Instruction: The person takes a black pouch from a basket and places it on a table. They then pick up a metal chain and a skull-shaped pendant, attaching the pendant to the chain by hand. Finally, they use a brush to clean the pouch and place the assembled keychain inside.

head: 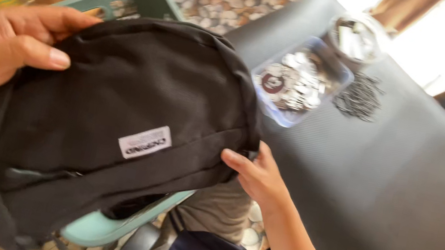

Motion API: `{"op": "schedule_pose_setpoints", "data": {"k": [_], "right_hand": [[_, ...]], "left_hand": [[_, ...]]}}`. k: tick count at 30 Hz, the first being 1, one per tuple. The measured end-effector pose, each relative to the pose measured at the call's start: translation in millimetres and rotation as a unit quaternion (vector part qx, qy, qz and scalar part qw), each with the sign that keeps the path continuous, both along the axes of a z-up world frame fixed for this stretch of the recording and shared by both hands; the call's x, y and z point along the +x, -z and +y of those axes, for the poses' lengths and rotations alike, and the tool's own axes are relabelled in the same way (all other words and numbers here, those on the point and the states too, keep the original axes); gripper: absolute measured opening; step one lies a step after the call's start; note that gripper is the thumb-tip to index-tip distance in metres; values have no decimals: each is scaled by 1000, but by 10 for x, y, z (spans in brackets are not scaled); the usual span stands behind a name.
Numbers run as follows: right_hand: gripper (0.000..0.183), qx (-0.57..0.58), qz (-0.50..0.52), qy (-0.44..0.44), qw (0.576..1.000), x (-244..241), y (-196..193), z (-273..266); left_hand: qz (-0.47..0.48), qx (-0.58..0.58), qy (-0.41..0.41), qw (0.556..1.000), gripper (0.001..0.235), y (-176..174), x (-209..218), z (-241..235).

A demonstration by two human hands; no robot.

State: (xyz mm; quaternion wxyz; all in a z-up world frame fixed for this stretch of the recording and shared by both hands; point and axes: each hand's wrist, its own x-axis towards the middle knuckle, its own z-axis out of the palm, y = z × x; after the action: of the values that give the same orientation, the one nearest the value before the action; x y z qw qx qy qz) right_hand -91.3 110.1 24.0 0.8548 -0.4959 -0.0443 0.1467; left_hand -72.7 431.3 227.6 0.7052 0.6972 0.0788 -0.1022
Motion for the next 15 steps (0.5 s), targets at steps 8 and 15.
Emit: {"op": "schedule_pose_setpoints", "data": {"k": [8,15], "right_hand": [[29,-45,45,439,896,-1039,-164,-1860],[17,-80,23,604,792,-1436,167,-3406]], "left_hand": [[-127,-57,310,941,44,551,762,-2011],[-446,126,322,826,46,1164,1377,-4263]]}}
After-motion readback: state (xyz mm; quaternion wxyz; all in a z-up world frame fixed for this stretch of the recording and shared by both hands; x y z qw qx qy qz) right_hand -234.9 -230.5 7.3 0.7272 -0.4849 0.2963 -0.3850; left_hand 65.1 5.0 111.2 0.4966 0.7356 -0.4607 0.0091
